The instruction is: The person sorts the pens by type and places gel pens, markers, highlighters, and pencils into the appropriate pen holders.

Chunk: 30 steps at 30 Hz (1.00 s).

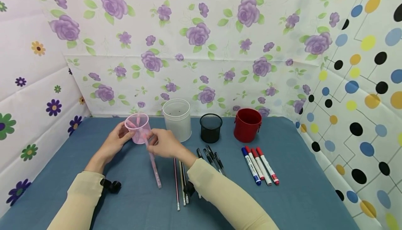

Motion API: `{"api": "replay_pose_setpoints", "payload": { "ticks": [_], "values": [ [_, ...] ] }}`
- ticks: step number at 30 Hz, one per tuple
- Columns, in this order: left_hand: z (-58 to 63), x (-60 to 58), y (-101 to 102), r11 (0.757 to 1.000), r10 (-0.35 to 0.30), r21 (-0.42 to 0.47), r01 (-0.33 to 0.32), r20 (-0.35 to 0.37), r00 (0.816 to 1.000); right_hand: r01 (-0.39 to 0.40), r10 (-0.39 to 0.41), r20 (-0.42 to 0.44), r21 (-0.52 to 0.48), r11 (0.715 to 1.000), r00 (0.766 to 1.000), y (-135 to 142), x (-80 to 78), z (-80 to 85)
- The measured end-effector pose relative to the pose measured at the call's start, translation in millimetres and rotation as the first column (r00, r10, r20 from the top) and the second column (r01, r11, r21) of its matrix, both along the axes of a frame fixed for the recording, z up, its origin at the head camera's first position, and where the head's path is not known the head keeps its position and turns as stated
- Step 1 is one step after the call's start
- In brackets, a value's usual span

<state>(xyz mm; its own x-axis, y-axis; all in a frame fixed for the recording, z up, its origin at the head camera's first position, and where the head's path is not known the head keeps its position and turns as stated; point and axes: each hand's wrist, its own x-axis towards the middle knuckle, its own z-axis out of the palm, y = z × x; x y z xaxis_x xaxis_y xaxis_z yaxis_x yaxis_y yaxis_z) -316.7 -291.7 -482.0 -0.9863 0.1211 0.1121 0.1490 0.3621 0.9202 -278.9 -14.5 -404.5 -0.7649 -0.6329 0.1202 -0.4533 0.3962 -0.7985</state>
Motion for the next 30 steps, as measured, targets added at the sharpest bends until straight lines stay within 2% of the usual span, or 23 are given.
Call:
{"api": "replay_pose_setpoints", "payload": {
  "ticks": [7, 12, 19, 30],
  "values": [
    [0.6, 0.4, 0.4, 1.000, -0.001, 0.003, 0.001, -0.005, 1.000, 0.107, -0.115, -0.072, -0.096, 0.990, 0.991, -1.5, -19.0, 8.1],
    [1.3, 1.0, 0.0, 1.000, -0.002, 0.004, 0.002, -0.001, 1.000, 0.164, -0.176, -0.106, -0.112, 0.980, 0.979, -2.3, -30.0, 16.7],
    [1.2, 0.3, -0.3, 1.000, 0.006, 0.004, -0.006, -0.001, 1.000, 0.181, -0.200, -0.130, -0.148, 0.972, 0.971, -8.0, -41.5, 25.0],
    [-1.6, -1.2, 0.0, 1.000, 0.001, 0.025, -0.001, 0.016, 1.000, 0.230, -0.252, -0.155, -0.145, 0.962, 0.955, -21.2, -52.5, 34.8]
  ]
}}
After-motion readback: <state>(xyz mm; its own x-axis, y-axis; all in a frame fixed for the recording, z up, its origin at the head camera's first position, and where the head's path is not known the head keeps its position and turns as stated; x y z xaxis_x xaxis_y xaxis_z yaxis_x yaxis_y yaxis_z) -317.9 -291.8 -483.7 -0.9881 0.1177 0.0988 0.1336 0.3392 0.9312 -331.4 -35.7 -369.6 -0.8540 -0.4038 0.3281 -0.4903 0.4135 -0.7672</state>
